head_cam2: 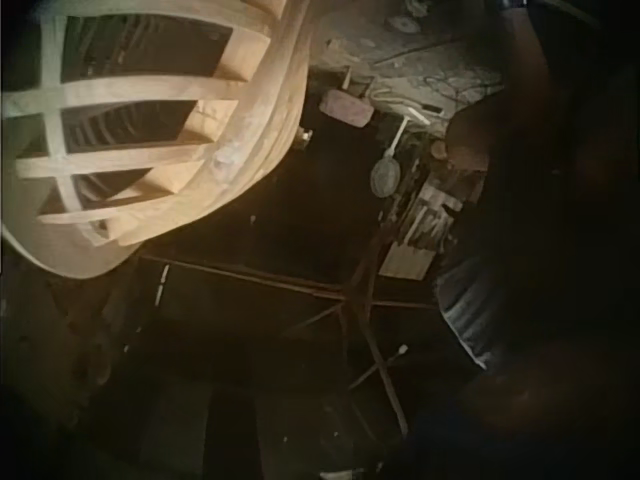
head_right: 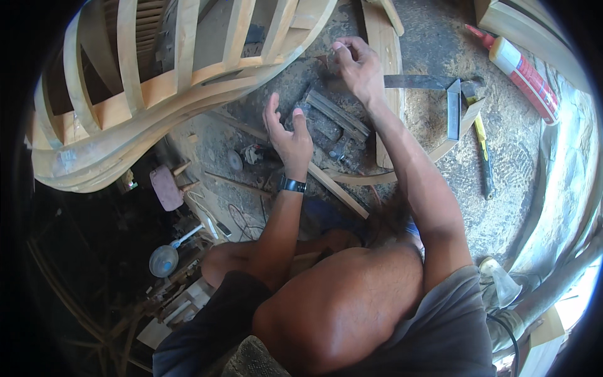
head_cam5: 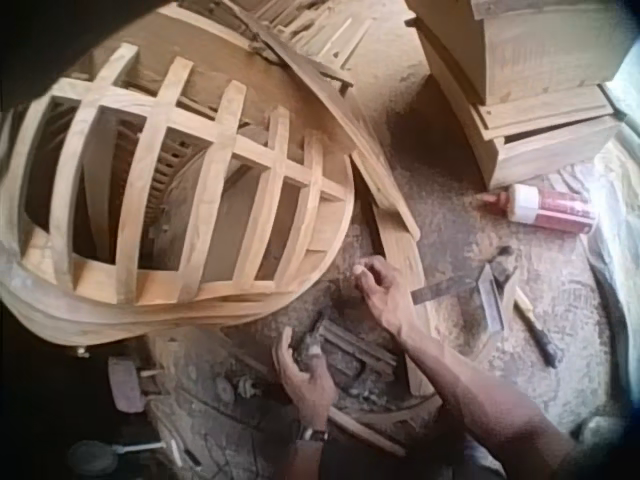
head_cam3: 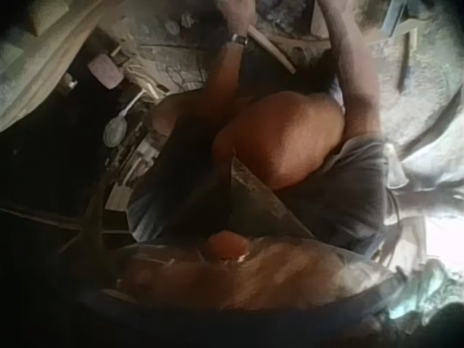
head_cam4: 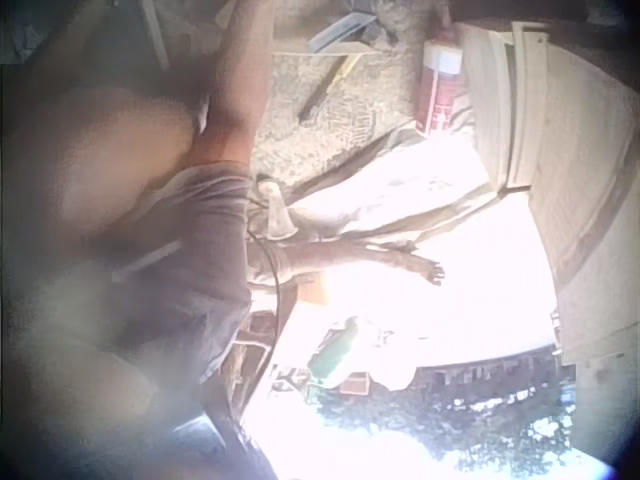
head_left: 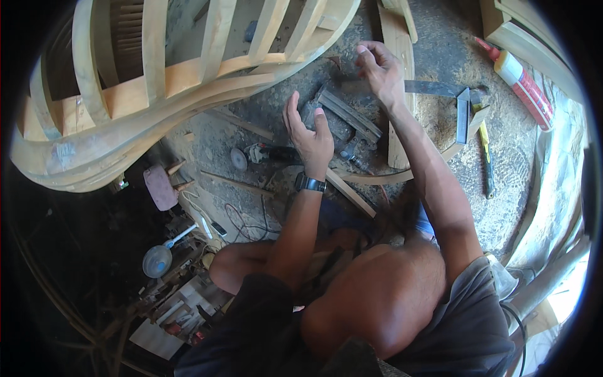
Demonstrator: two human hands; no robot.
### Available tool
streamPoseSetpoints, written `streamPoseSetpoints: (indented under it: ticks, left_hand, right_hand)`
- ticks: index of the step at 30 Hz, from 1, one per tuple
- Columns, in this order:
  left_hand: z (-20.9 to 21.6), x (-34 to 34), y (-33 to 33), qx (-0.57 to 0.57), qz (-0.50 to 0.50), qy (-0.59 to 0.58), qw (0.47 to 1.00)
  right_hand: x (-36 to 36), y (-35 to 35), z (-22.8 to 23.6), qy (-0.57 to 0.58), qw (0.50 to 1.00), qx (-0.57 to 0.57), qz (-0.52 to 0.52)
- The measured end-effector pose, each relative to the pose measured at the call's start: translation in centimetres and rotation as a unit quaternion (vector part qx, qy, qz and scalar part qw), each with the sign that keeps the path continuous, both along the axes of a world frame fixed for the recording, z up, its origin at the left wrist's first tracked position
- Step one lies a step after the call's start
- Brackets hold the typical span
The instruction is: The person sands a small wooden block using a power sander, then fits the block into a curved wooden frame and hammers it into place.
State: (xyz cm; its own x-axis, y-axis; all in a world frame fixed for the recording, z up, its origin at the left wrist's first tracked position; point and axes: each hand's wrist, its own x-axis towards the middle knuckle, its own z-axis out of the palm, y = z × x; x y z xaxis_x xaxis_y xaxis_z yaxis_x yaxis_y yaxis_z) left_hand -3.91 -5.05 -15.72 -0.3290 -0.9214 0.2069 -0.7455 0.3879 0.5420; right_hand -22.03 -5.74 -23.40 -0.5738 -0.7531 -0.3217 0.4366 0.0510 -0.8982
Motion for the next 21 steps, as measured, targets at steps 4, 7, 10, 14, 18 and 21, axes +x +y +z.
streamPoseSetpoints:
  ticks: [4, 7, 10, 14, 18, 21]
  left_hand:
    - [-3.1, 8.6, 1.7, 0.089, 0.213, 0.029, 0.973]
    - [-5.6, 13.7, 1.5, 0.119, 0.370, 0.072, 0.919]
    - [-5.5, 15.2, 2.6, 0.216, 0.338, 0.044, 0.915]
    - [-6.0, 14.6, 6.0, 0.241, 0.195, -0.078, 0.948]
    - [-3.6, 12.1, 5.5, 0.244, 0.211, -0.017, 0.946]
    - [2.8, 8.7, 2.4, 0.219, 0.163, 0.098, 0.957]
  right_hand:
    - [0.2, 1.8, -0.4, 0.012, 1.000, 0.016, 0.020]
    - [1.5, 2.8, -1.5, 0.017, 0.994, -0.014, 0.105]
    - [3.3, 5.0, -0.5, 0.057, 0.980, 0.023, 0.189]
    - [7.4, 7.8, 0.0, 0.139, 0.949, 0.022, 0.281]
    - [8.7, 10.6, 0.5, 0.193, 0.905, -0.047, 0.377]
    - [8.7, 11.8, 2.0, 0.269, 0.877, -0.056, 0.393]
